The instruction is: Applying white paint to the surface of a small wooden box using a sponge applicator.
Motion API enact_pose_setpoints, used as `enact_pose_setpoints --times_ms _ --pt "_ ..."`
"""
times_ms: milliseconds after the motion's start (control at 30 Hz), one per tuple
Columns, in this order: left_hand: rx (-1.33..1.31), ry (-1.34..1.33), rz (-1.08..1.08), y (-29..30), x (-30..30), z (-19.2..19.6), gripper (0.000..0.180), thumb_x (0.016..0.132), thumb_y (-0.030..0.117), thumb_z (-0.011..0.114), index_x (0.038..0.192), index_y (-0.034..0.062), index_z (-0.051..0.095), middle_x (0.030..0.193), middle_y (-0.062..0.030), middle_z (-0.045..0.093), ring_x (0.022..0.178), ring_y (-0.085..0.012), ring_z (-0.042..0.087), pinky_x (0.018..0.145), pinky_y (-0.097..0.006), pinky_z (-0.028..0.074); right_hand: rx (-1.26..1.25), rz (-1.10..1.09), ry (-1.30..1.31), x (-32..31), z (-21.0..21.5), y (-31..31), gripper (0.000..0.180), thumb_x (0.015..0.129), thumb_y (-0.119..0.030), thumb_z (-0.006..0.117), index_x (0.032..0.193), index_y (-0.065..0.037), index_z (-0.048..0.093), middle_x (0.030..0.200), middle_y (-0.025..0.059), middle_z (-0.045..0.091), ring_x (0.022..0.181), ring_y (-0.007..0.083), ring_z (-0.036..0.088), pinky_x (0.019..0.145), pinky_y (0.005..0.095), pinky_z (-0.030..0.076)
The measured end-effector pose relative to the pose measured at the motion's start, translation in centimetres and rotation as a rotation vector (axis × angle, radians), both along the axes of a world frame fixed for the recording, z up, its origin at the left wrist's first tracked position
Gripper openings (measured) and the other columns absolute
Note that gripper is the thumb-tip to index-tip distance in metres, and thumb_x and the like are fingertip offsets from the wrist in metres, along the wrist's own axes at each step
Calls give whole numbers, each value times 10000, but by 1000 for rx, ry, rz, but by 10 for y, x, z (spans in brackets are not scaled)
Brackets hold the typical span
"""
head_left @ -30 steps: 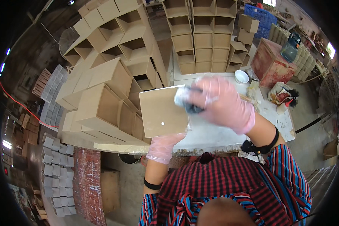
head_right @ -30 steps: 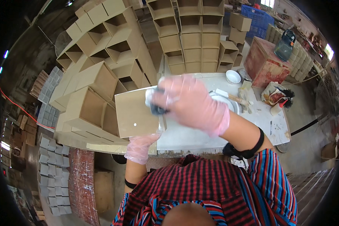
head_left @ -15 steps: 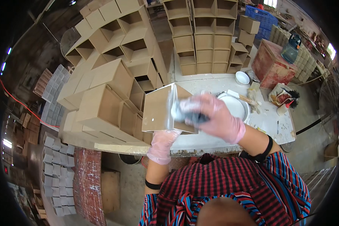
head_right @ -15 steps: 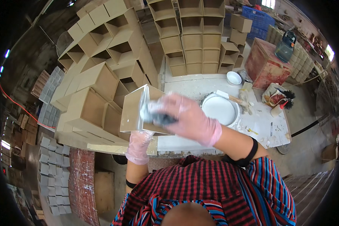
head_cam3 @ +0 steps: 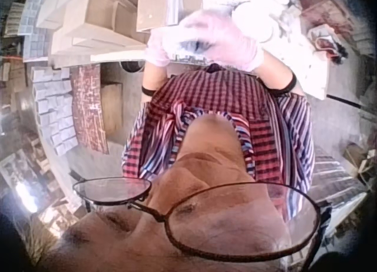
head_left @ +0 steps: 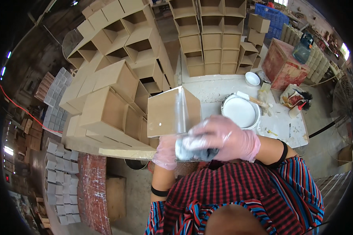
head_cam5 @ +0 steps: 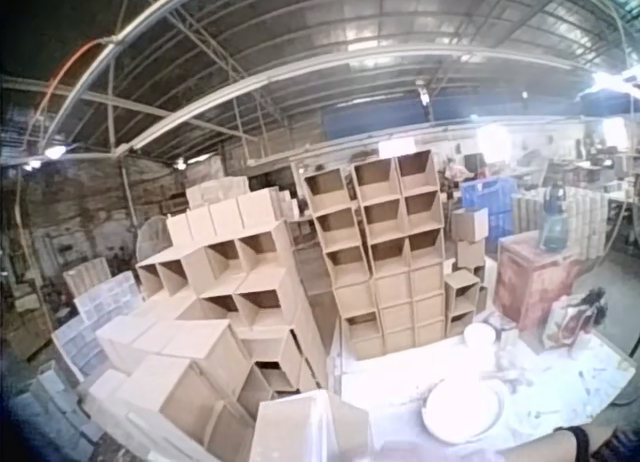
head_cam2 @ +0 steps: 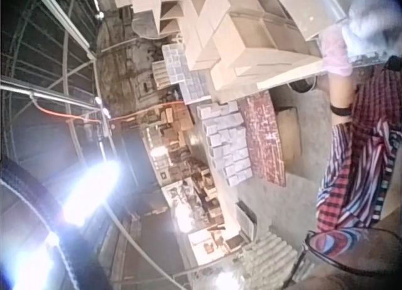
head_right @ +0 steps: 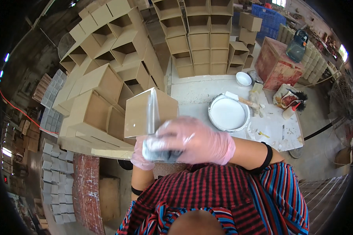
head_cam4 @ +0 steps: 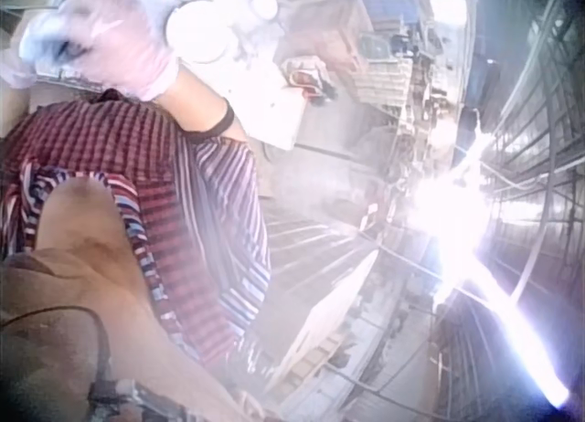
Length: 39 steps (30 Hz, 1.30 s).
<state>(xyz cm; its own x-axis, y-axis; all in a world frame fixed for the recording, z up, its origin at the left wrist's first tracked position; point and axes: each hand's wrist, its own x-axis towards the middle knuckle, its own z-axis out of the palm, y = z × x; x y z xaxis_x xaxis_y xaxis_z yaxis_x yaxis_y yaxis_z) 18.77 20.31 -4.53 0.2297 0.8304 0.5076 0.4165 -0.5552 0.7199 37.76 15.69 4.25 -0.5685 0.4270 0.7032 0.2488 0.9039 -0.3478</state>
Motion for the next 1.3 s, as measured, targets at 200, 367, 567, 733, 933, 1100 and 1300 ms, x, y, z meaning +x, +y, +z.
enact_pose_setpoints --times_ms 200,367,567,733,933,1100,1300 --pt "105 458 132 -10 6 22 525 794 134 651 1295 62 509 1256 -148 555 1194 -333 502 1038 -413 377 -86 -227 189 25 -1 32 446 668 -42 772 1091 -130 663 952 74 642 878 267 623 777 367 506" --pt "64 234 2 -11 21 29 473 767 158 681 1211 51 557 1196 -151 580 1135 -319 536 992 -426 403 292 -310 -111 10 28 32 401 683 -115 741 1069 -176 650 858 31 606 768 235 613 667 353 480" --pt "115 124 -41 -19 27 30 570 826 99 637 1346 45 410 1335 -155 481 1257 -324 447 1042 -424 367 349 -364 -155 -20 23 38 340 679 -189 704 1008 -152 627 828 39 550 733 226 603 619 343 469" --pt "80 107 -50 -21 18 31 577 828 106 636 1353 48 402 1342 -154 475 1262 -322 444 1044 -425 366 268 -166 -347 -26 20 10 482 616 -181 771 1077 -188 630 935 30 566 779 221 605 628 361 488" --pt "62 158 -44 -13 17 27 586 831 114 634 1361 52 393 1351 -153 467 1268 -319 440 1046 -427 364 372 -348 -197 -26 23 42 321 693 -192 694 1004 -164 618 822 38 543 734 228 604 592 364 485" --pt "81 166 -42 -15 16 31 593 834 120 633 1368 54 386 1359 -152 461 1273 -317 436 1048 -429 363 324 -123 -295 -34 11 7 324 694 -215 695 1000 -175 596 862 39 541 791 213 604 624 354 493" --pt "101 284 -1 -10 19 26 601 837 128 631 1377 58 377 1368 -151 453 1279 -314 432 1050 -431 361 372 -417 -192 -26 20 46 477 655 -203 753 1116 -225 632 869 32 561 717 225 595 587 348 475"
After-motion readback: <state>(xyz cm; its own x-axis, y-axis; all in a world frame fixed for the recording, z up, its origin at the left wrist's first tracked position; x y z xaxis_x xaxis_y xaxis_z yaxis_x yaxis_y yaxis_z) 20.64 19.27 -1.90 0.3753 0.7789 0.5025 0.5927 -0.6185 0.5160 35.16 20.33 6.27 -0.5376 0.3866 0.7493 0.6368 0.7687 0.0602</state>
